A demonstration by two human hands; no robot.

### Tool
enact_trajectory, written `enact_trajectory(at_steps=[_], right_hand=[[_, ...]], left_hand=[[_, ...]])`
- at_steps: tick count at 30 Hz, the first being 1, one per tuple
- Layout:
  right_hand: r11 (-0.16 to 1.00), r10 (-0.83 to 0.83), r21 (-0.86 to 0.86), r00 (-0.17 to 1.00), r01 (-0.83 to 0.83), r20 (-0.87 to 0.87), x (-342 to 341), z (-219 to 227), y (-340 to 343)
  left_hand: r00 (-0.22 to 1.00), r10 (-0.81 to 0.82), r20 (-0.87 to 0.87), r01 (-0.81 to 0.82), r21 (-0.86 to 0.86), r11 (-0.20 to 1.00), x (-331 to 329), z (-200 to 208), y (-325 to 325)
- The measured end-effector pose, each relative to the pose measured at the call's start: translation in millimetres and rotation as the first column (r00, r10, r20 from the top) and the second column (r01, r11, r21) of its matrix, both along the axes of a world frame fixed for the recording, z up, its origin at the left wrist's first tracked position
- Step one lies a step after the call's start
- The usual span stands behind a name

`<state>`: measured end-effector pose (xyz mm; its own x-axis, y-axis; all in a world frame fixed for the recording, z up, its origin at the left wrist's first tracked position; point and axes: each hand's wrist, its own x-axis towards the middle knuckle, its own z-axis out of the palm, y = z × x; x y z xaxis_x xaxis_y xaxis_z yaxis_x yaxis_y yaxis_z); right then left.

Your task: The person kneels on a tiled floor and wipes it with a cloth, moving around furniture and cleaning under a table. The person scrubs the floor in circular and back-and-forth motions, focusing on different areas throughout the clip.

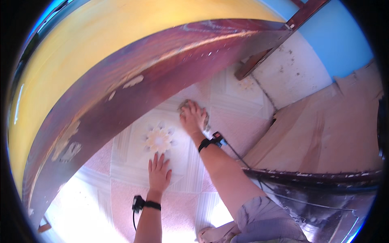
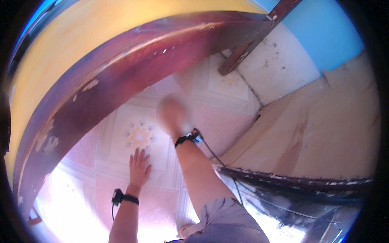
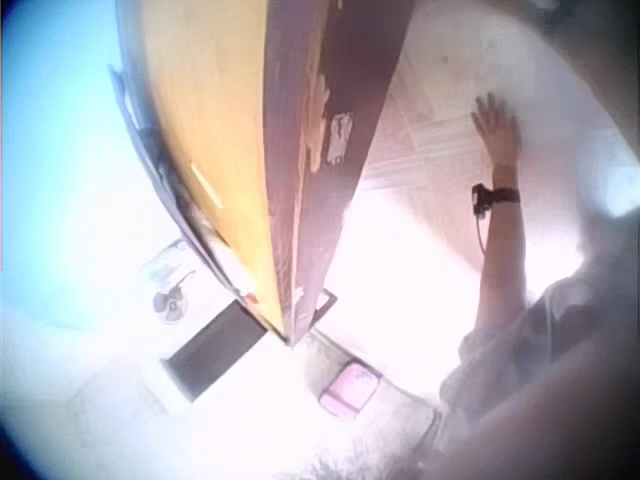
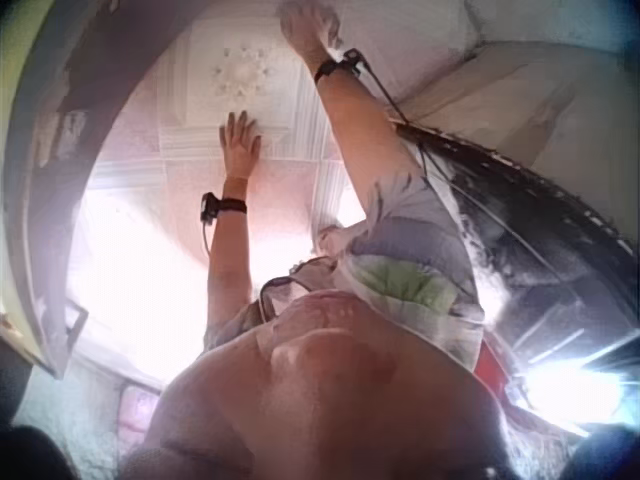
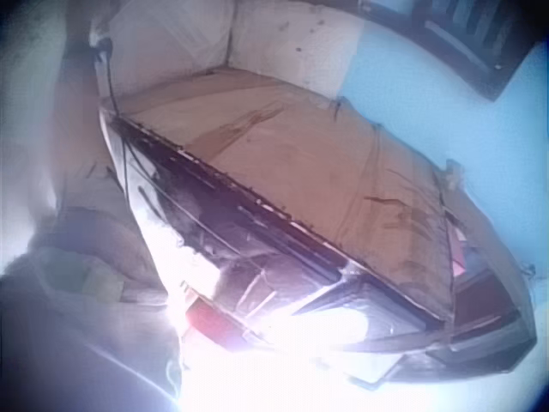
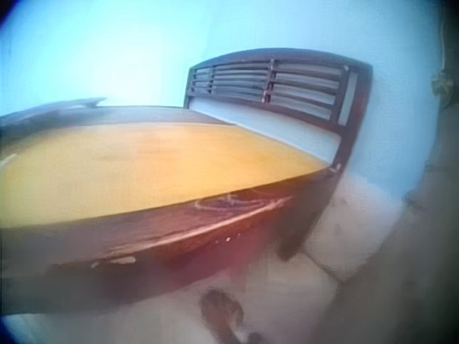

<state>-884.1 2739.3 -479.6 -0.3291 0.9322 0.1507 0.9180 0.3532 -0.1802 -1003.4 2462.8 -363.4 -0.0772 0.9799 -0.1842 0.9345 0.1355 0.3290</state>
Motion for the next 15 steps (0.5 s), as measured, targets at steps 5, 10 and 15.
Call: enact_trajectory(at_steps=[5,10,15], right_hand=[[0.998,0.057,0.001,0.997,-0.057,-0.041,8,4,14],[0.998,0.041,-0.043,0.995,-0.044,-0.086,21,19,-6],[0.974,0.047,-0.210,0.984,-0.083,-0.173,30,54,-81]], left_hand=[[0.906,0.305,-0.292,-0.329,-0.037,0.943,-18,45,-184],[0.790,0.452,-0.414,-0.537,-0.111,0.836,-21,49,-270],[0.748,0.444,-0.494,-0.517,-0.015,0.856,-19,20,-274]])
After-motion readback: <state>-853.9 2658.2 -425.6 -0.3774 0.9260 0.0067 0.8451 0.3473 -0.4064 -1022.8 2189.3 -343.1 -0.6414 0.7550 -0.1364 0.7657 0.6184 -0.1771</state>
